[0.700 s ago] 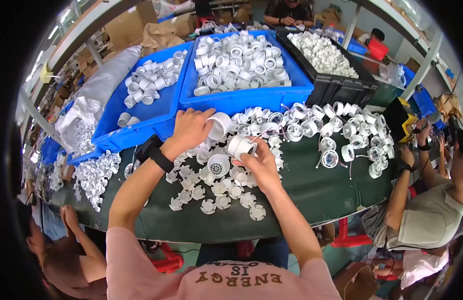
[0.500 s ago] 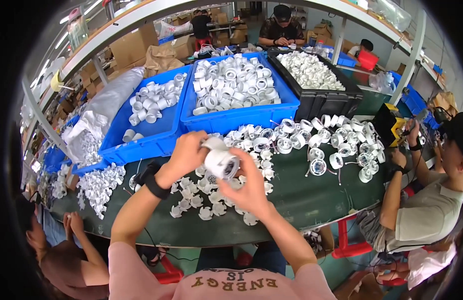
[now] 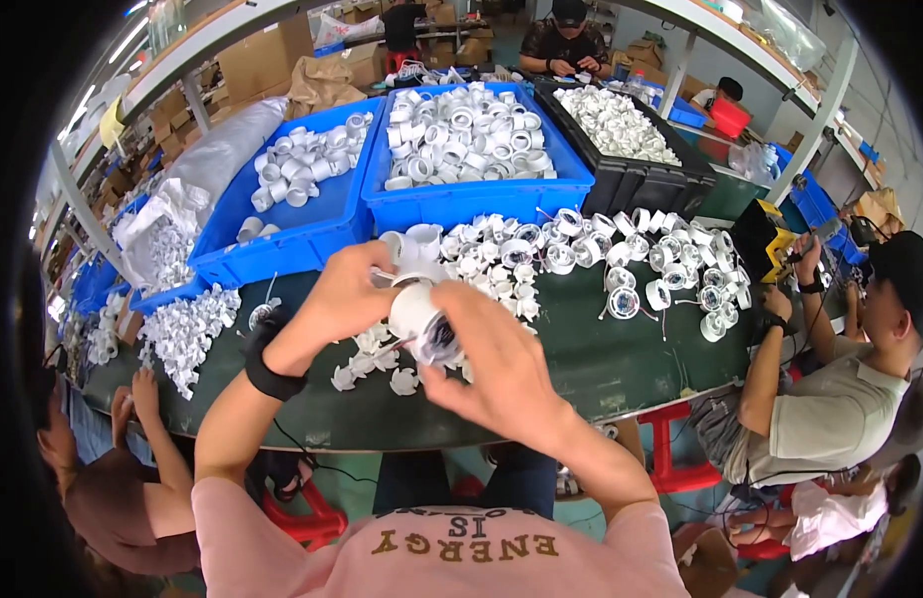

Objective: Assembling plastic components and internal electronics for small devices at a factory workbench.

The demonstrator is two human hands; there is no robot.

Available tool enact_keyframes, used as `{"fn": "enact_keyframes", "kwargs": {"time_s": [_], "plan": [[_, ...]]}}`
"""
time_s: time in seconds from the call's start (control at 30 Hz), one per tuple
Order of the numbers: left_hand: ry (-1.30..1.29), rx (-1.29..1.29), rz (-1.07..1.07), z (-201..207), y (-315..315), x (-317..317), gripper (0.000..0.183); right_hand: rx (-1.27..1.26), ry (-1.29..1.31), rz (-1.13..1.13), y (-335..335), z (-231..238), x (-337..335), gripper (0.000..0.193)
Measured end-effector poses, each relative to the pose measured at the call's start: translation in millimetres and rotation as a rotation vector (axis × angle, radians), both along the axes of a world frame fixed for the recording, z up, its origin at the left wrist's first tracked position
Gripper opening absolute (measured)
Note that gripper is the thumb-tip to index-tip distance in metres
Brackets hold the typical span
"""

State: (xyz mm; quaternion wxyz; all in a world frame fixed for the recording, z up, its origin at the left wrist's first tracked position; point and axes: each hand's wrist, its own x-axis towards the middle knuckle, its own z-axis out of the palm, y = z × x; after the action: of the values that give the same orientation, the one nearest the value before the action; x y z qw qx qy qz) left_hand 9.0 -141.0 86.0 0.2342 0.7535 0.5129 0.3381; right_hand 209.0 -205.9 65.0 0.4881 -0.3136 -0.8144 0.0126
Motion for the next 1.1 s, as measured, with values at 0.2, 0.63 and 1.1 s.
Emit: {"fn": "enact_keyframes", "kwargs": {"time_s": [0.2, 0.63, 1.1], "plan": [[-0.705, -0.557, -0.332, -11, -34, -19, 0.049, -0.437, 0.215, 0.102, -16, 5, 0, 0.06], [-1.027, 0.005, -0.028, -80, -103, 29, 0.044, -0.677, 0.126, 0.306, -32, 10, 10, 0.058], [-0.619, 0.425, 0.059, -69, -112, 20, 0.037, -0.521, 0.012, 0.368, -36, -19, -4, 0.069]]}}
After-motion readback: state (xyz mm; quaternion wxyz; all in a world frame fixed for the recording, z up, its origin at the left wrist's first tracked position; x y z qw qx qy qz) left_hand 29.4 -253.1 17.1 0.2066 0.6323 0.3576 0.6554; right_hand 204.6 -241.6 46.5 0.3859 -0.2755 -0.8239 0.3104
